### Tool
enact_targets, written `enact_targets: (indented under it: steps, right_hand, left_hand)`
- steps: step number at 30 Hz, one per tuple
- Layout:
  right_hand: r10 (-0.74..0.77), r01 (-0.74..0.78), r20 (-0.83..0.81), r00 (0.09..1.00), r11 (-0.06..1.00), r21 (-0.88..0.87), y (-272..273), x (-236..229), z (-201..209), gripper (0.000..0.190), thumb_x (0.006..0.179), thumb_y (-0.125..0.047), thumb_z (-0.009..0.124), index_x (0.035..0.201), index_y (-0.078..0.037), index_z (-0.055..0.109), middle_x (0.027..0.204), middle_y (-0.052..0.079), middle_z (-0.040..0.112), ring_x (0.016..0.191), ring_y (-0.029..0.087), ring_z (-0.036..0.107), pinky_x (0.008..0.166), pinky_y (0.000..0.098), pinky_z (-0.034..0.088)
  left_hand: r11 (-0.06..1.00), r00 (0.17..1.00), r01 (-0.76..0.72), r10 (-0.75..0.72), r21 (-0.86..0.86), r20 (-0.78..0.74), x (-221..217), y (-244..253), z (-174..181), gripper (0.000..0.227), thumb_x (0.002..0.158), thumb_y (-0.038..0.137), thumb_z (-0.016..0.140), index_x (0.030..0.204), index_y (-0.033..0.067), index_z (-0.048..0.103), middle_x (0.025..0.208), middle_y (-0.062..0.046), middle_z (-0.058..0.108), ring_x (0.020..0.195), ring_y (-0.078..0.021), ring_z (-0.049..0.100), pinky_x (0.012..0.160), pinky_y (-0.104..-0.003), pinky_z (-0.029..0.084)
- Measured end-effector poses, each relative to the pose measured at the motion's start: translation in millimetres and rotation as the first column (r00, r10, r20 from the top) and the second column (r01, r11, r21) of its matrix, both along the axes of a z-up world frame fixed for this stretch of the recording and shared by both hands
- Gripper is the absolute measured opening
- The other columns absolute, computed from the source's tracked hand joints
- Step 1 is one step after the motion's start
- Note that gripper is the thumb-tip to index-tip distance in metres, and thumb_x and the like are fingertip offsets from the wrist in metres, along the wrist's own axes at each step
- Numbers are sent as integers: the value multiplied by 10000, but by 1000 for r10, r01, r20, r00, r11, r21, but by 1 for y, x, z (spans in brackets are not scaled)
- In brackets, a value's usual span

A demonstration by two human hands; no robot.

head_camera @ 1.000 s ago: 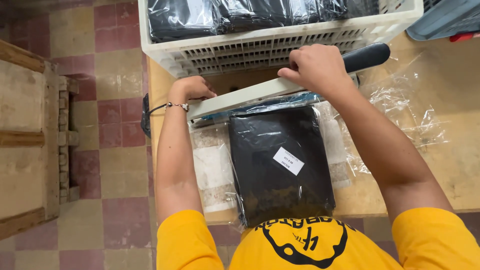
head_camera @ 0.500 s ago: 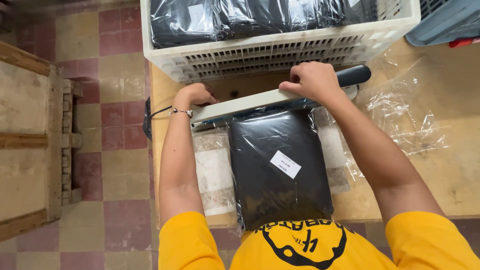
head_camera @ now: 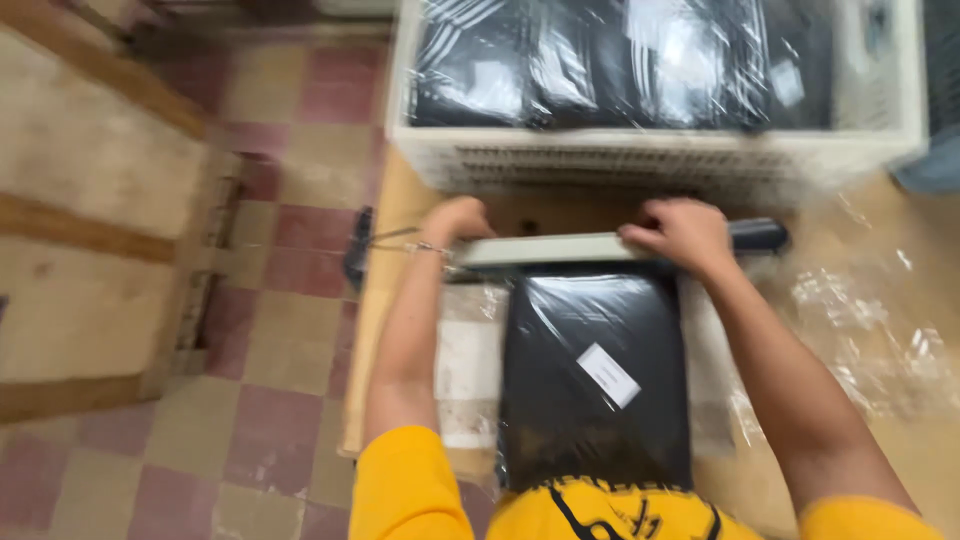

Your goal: The person places small white labels on black rectangular items, then seals each item in a clear plastic bag using a heat-sealing machine. Sealed items are stacked in a white plastic basket.

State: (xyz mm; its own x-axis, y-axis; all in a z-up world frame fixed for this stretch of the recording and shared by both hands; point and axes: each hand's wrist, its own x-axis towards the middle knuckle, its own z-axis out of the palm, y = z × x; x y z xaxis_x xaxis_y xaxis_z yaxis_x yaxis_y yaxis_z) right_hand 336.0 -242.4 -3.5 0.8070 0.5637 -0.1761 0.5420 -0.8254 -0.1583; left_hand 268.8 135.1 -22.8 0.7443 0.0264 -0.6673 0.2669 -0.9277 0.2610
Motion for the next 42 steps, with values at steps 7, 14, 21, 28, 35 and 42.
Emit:
enact_targets:
  steps: [7,14,21,28,35,42]
  right_hand:
    - [-159,127,-156,975,973,-194,23,-14,40,666,832,-811,493,1212,-328,750,1179,-10,798,1132,219,733,803,349,564]
    - [-171,130,-159,972,962,-239,23,-12,38,681,839,-852,433,1172,-360,765,1094,-41,825,1056,178,763,731,298,565]
    - [-177,151,-183,967,977,-151,19,-14,39,591,824,-812,506,1111,-367,770,1087,-24,813,1068,208,745,823,335,538]
    - [-146,128,-161,976,985,-117,17,-13,35,589,847,-800,495,1084,-335,768,1021,-29,802,976,201,748,740,335,532]
    - [-128,120,-182,975,991,-51,15,-15,40,539,865,-754,530,1019,-293,762,974,-18,789,940,216,730,722,355,510]
    - [-98,98,-163,982,995,-13,12,-9,25,527,863,-754,543,994,-288,751,939,17,771,930,281,714,726,417,503]
  left_hand:
    - [996,954,-91,82,17,288,-25,-21,0,274,742,309,799,946,128,781,977,-133,779,946,-319,739,789,-435,579]
    - [908,586,-357,400,-218,705,-149,-94,83,256,927,357,594,821,126,629,861,-57,680,835,-283,643,656,-463,456]
    - [803,674,-582,565,-129,476,-240,-153,34,625,933,666,602,1190,98,575,1192,-97,620,1125,-350,569,894,-524,469]
    - [726,657,-685,652,-61,378,-236,-163,18,765,874,781,577,1221,101,530,1250,-123,591,1178,-403,518,935,-582,441]
    - [667,655,-743,741,-54,145,-227,-165,56,730,869,804,535,1114,117,553,1198,-99,623,1182,-345,561,927,-510,462]
    - [686,687,-726,726,-48,-17,-221,-164,77,749,823,836,485,1066,143,631,1195,-93,700,1154,-320,642,928,-430,479]
